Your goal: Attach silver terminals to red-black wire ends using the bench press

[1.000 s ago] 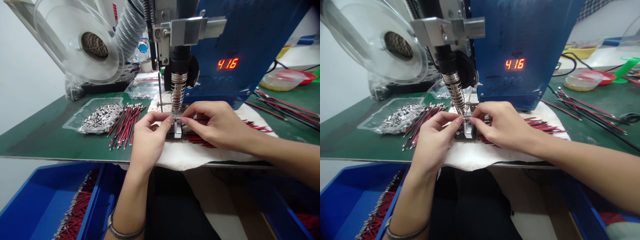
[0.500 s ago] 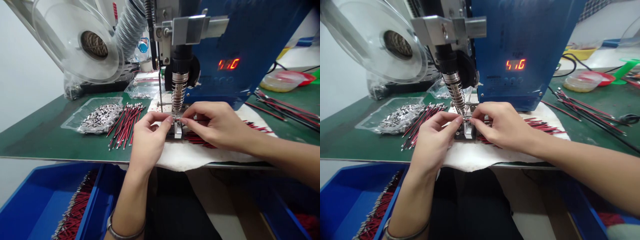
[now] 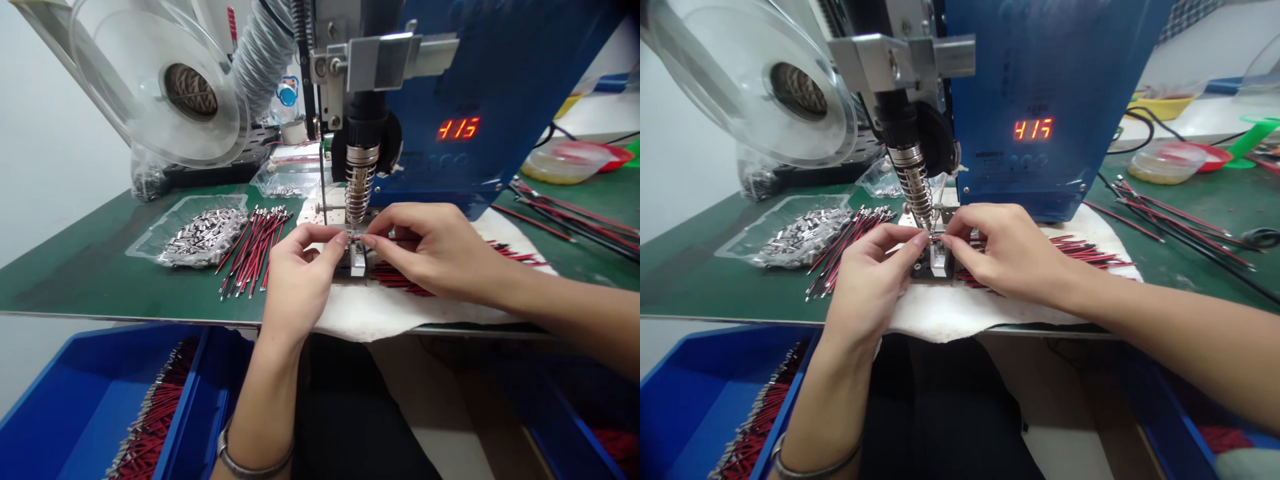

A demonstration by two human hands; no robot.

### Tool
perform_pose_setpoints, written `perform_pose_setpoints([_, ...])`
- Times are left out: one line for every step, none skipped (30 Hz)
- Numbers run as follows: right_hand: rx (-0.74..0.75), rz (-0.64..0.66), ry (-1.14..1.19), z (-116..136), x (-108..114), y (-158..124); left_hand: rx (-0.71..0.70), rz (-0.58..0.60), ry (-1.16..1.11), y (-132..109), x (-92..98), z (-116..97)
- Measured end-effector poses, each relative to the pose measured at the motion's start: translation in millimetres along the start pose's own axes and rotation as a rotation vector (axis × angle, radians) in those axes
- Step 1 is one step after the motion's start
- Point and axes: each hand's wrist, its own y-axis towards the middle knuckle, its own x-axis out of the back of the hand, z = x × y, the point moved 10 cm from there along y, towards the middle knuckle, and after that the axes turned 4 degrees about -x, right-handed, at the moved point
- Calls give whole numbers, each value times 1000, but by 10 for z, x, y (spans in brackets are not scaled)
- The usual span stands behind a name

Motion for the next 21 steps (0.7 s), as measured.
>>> perform_pose_setpoints([3, -3, -4, 3, 2, 1, 5, -2, -1, -3, 2, 3])
perform_pose_setpoints([6, -6, -8, 7, 6, 1, 10, -3, -3, -6, 3, 7])
perform_pose_setpoints([6, -8, -14, 8, 9, 1, 15, -4, -5, -7, 1, 10])
perform_pose_setpoints([6, -9, -18, 9, 11, 0, 20, -4, -7, -7, -2, 13])
perform_pose_setpoints([5, -8, -21, 9, 12, -1, 22, -5, -10, -7, -5, 14])
perform_pose_setpoints([4, -6, -24, 9, 12, -4, 23, -7, -11, -6, -6, 13])
perform_pose_setpoints([5, -2, -25, 11, 10, -6, 25, -9, -8, -5, -8, 12])
perform_pose_setpoints([6, -1, -25, 12, 10, -8, 27, -10, -4, -5, -9, 11])
perform_pose_setpoints([9, 0, -25, 14, 10, -9, 29, -10, -1, -5, -11, 9])
perform_pose_setpoints([12, -1, -26, 17, 11, -9, 30, -10, 2, -5, -13, 5])
perform_pose_setpoints([16, -2, -27, 20, 12, -8, 31, -8, 3, -6, -15, 3])
perform_pose_setpoints([20, -3, -28, 21, 13, -6, 31, -7, 4, -6, -15, 0])
perform_pose_setpoints([22, -4, -30, 21, 13, -4, 31, -8, 4, -7, -13, -3])
perform_pose_setpoints([23, -4, -32, 20, 13, -2, 31, -10, 5, -7, -9, -4])
perform_pose_setpoints([21, -3, -33, 16, 12, 0, 29, -11, 5, -7, -7, -6])
perform_pose_setpoints([21, -4, -34, 15, 13, 2, 27, -11, 5, -7, -6, -6])
perform_pose_setpoints([18, -3, -35, 12, 12, 2, 26, -9, 4, -6, -7, -6])
perform_pose_setpoints([16, -2, -37, 11, 12, 3, 24, -7, 1, -5, -9, -5])
perform_pose_setpoints([15, -1, -38, 12, 11, 2, 24, -7, -1, -4, -10, -3])
perform_pose_setpoints([13, 1, -40, 13, 9, 2, 24, -7, -2, -3, -11, -2])
perform_pose_setpoints([12, 2, -40, 14, 8, 1, 24, -8, -1, -3, -12, -2])
